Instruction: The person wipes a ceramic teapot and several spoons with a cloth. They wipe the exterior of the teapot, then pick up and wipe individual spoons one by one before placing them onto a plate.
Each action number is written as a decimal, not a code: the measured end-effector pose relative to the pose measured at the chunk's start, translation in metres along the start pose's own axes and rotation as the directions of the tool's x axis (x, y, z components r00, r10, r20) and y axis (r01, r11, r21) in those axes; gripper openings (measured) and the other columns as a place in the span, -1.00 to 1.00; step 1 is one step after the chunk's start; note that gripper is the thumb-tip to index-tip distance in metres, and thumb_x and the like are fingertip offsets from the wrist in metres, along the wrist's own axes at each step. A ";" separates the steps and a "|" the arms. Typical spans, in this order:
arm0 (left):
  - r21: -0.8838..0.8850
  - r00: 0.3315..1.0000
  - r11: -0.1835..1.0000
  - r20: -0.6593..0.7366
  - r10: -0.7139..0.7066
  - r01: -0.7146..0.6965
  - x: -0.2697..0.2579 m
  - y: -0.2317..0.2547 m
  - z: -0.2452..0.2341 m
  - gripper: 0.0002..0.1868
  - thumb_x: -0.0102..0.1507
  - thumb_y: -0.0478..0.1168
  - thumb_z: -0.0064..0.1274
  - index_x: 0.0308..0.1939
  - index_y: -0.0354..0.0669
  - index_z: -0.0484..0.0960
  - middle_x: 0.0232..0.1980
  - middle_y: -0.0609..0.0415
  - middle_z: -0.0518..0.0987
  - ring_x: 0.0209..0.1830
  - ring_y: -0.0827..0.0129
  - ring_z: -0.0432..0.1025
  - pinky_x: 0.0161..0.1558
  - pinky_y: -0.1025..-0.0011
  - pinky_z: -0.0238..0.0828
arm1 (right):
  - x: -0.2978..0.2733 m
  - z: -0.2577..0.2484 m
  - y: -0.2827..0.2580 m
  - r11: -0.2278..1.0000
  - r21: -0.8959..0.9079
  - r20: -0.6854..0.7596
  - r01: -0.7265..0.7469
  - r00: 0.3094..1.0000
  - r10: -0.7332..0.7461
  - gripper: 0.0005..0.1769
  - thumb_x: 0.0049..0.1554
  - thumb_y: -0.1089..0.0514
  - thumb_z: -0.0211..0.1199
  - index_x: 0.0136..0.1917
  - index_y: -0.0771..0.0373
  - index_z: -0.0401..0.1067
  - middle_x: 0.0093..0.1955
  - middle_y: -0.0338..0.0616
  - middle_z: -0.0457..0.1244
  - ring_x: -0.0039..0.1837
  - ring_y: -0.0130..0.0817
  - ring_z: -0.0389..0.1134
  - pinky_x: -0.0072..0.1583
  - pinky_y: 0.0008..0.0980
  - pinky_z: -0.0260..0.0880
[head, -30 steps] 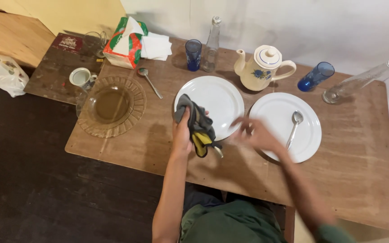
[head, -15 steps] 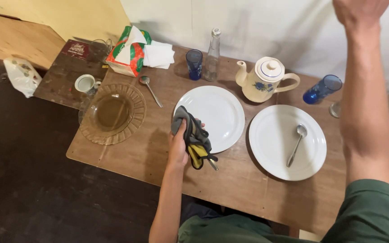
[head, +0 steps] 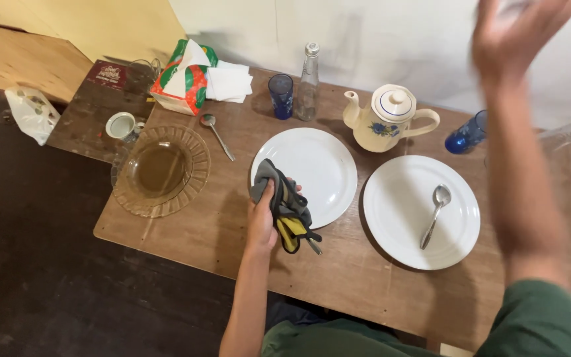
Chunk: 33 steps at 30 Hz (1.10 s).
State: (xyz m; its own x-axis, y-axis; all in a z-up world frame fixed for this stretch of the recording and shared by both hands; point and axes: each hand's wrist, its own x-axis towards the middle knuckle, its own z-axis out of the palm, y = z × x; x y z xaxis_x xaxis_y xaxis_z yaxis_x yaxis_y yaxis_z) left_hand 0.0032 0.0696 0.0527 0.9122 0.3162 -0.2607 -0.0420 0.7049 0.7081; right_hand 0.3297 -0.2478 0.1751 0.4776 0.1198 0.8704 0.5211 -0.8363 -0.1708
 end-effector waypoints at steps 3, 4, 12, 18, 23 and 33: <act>-0.002 0.999 1.000 0.030 0.017 -0.016 0.000 -0.003 -0.006 -0.63 0.41 -0.11 -0.01 0.01 -0.46 0.58 -0.14 -0.21 0.66 -0.17 0.14 0.59 -0.09 0.20 0.60 | -0.090 -0.032 -0.064 0.912 0.401 0.212 -0.087 0.977 0.000 -0.85 0.27 0.24 0.24 0.08 0.31 0.36 0.10 0.04 0.30 0.15 0.05 0.37 0.23 -0.09 0.27; -0.013 0.999 1.000 0.033 0.026 -0.026 0.000 -0.004 -0.007 -0.63 0.40 -0.12 -0.01 0.02 -0.46 0.58 -0.13 -0.22 0.67 -0.16 0.13 0.60 -0.09 0.20 0.60 | -0.123 -0.043 -0.095 0.715 0.568 0.481 -0.407 0.870 0.112 -0.43 0.01 0.24 0.21 0.29 0.42 0.25 0.20 0.09 0.20 0.09 -0.07 0.34 0.11 -0.21 0.37; -0.057 0.991 0.990 -0.048 0.126 -0.128 0.002 -0.006 -0.020 -0.65 0.40 -0.16 -0.02 0.05 -0.47 0.56 -0.07 -0.19 0.68 -0.09 0.17 0.61 -0.05 0.22 0.61 | -0.272 -0.093 -0.240 0.336 0.337 0.925 -0.880 0.243 -0.291 -0.65 0.34 0.03 0.01 -0.03 0.32 0.49 -0.32 -0.22 0.35 -0.28 -0.49 0.34 -0.18 -0.45 0.37; 0.207 0.987 0.970 -0.072 0.144 -0.126 -0.011 -0.029 -0.017 -0.67 0.38 -0.17 0.04 -0.01 -0.46 0.66 -0.10 -0.11 0.71 -0.16 0.24 0.58 -0.11 0.31 0.55 | -0.308 -0.085 -0.258 0.166 0.328 0.944 -0.930 0.314 -0.103 -0.69 0.33 0.15 0.03 -0.15 0.33 0.48 -0.47 -0.22 0.27 -0.39 -0.51 0.28 -0.26 -0.49 0.26; 0.259 0.987 0.953 0.044 0.152 -0.159 -0.021 -0.042 -0.012 -0.74 0.37 -0.26 0.08 0.01 -0.43 0.67 -0.08 -0.10 0.71 -0.10 0.30 0.60 -0.02 0.37 0.54 | -0.311 -0.079 -0.270 0.063 0.354 0.935 -0.933 0.354 -0.009 -0.63 0.35 0.15 -0.03 -0.20 0.34 0.45 -0.49 -0.24 0.25 -0.44 -0.53 0.23 -0.33 -0.50 0.20; -0.029 0.994 0.997 -0.088 0.071 -0.074 0.012 -0.009 -0.030 -0.65 0.39 -0.19 0.01 0.05 -0.50 0.59 -0.15 -0.20 0.68 -0.19 0.18 0.62 -0.11 0.24 0.61 | -0.300 -0.110 -0.297 0.236 0.350 0.933 -0.906 0.359 -0.005 -0.65 0.34 0.15 0.04 -0.24 0.34 0.42 -0.54 -0.28 0.17 -0.49 -0.57 0.18 -0.40 -0.49 0.14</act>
State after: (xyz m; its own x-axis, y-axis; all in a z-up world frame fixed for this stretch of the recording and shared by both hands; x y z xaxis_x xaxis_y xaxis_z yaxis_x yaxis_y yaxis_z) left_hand 0.0020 0.0860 0.0241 0.8676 0.4198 -0.2666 -0.1208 0.6979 0.7059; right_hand -0.0463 -0.0947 0.0156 0.8293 0.5464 -0.1174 -0.0623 -0.1184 -0.9910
